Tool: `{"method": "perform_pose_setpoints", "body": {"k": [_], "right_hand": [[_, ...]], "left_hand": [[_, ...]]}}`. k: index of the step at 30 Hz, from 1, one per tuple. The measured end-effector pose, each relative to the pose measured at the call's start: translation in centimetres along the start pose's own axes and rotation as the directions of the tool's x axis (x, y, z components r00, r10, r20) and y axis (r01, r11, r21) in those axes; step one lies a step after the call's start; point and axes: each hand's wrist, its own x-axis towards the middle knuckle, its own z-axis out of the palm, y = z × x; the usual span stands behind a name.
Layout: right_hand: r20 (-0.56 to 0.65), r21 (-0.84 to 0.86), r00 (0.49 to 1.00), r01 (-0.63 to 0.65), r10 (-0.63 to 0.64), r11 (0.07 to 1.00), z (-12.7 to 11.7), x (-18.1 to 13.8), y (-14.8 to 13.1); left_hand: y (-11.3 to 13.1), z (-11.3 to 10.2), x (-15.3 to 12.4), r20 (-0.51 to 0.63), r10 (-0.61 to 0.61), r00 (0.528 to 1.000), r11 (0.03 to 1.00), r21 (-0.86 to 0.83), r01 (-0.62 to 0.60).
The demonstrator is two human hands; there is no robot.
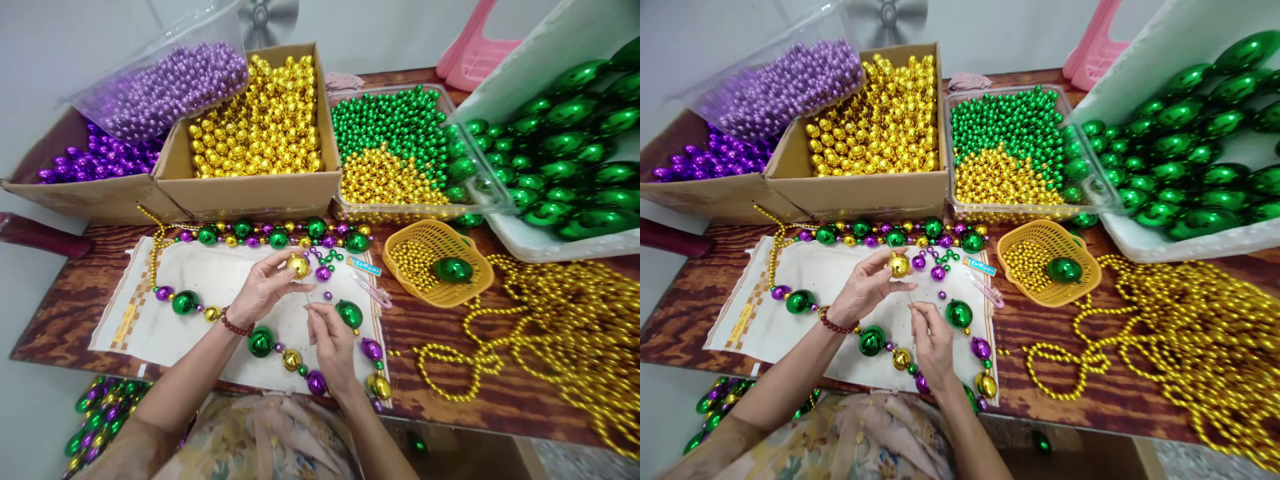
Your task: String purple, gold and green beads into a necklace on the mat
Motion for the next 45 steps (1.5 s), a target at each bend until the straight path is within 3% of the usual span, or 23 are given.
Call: {"method": "perform_pose_setpoints", "body": {"k": [4, 6, 8, 10, 12, 15, 18, 20, 32, 34, 36, 40, 45], "right_hand": [[-0.025, 0.117, 0.998, -0.046, 0.049, 0.992, 0.0, 0.6, -0.4], [-0.029, 0.201, 0.996, -0.082, 0.090, 0.976, -0.4, 0.6, -0.5], [-0.028, 0.279, 0.990, -0.125, 0.138, 0.952, -1.0, 0.5, -0.5], [-0.018, 0.329, 0.986, -0.152, 0.167, 0.932, -1.5, 0.1, -0.4], [-0.009, 0.344, 0.985, -0.156, 0.170, 0.926, -1.9, -0.2, -0.3], [-0.037, 0.338, 0.985, -0.148, 0.171, 0.930, -2.4, -0.8, 0.0], [-0.126, 0.338, 0.974, -0.135, 0.187, 0.932, -2.8, -1.3, 0.4], [-0.173, 0.356, 0.963, -0.134, 0.206, 0.925, -3.1, -1.5, 0.7], [-0.315, 0.447, 0.911, -0.103, 0.265, 0.888, -3.9, -0.9, 0.8], [-0.319, 0.465, 0.909, -0.098, 0.270, 0.880, -4.0, -1.0, 0.9], [-0.318, 0.468, 0.908, -0.100, 0.274, 0.878, -3.9, -1.0, 1.0], [-0.314, 0.460, 0.913, -0.092, 0.259, 0.883, -3.8, -1.0, 1.2], [-0.323, 0.458, 0.918, -0.062, 0.231, 0.887, -3.9, -1.0, 1.0]], "left_hand": [[-0.9, -0.9, -0.9, 0.103, -0.084, 0.991, 0.966, 0.251, 0.056], [-1.0, -2.0, -0.5, 0.063, -0.084, 0.994, 0.925, 0.376, 0.054], [-1.0, -2.9, 0.7, -0.029, 0.009, 1.000, 0.848, 0.530, 0.008], [-1.2, -3.4, 2.4, -0.031, 0.130, 0.991, 0.642, 0.764, -0.060], [-1.4, -3.1, 4.3, 0.068, 0.159, 0.985, 0.298, 0.948, -0.113], [-2.1, -1.4, 6.7, 0.125, 0.057, 0.991, -0.184, 0.977, -0.113], [-2.8, 0.2, 8.2, 0.063, -0.004, 0.998, -0.411, 0.910, -0.059], [-3.2, 0.8, 8.7, 0.035, -0.018, 0.999, -0.450, 0.892, -0.040], [-4.0, 1.0, 9.2, -0.027, 0.010, 1.000, -0.471, 0.882, 0.029], [-3.9, 1.2, 8.9, 0.021, 0.049, 0.999, -0.481, 0.877, 0.005], [-4.1, 1.7, 8.6, 0.138, 0.072, 0.988, -0.487, 0.869, -0.086], [-5.7, 3.0, 8.6, 0.376, -0.060, 0.925, -0.473, 0.805, -0.358], [-8.0, 3.3, 9.1, 0.403, -0.096, 0.910, -0.436, 0.805, -0.402]]}}
